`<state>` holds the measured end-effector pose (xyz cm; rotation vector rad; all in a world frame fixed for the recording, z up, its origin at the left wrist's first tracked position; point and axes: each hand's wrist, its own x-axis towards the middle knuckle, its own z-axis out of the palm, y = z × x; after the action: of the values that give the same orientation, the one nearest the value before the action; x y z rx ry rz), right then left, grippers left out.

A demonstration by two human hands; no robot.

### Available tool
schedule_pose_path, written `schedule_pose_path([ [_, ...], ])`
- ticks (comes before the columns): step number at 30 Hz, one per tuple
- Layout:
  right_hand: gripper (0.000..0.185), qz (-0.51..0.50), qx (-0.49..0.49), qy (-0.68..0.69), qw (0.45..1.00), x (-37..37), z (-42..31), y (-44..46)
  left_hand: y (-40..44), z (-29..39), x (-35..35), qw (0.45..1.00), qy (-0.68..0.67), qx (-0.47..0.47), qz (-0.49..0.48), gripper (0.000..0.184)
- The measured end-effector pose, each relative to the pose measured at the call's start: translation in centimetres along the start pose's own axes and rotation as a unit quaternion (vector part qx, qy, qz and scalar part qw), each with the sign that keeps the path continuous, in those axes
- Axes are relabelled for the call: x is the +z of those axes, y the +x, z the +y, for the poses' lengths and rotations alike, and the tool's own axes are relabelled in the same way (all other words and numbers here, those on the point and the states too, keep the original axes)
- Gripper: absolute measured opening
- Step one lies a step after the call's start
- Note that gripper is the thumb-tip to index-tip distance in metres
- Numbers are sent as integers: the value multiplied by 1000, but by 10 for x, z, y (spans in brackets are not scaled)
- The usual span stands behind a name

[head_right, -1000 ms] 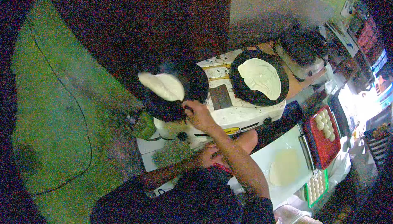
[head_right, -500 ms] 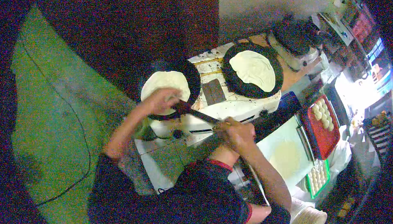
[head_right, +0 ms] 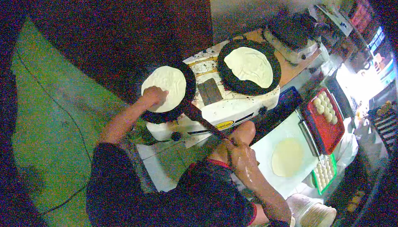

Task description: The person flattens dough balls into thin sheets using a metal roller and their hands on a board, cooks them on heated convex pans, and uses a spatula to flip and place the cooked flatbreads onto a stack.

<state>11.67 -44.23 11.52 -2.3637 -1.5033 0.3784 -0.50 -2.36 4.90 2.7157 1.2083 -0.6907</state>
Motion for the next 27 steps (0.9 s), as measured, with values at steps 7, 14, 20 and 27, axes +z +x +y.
schedule_pose_path([
  [7,46,67,-126,102,985,104,-40,153,-64,-14,-39,977,-144,-47,152,56],
  [14,54,89,-124,216,964,115,-33,162,-105,-11,-70,822,-451,52,343,36],
  [20,61,219,153,179,947,63,75,-98,-101,189,-37,730,-597,261,204,26],
  [27,52,408,536,-14,740,36,48,-405,-254,495,86,642,-475,517,-308,27],
])
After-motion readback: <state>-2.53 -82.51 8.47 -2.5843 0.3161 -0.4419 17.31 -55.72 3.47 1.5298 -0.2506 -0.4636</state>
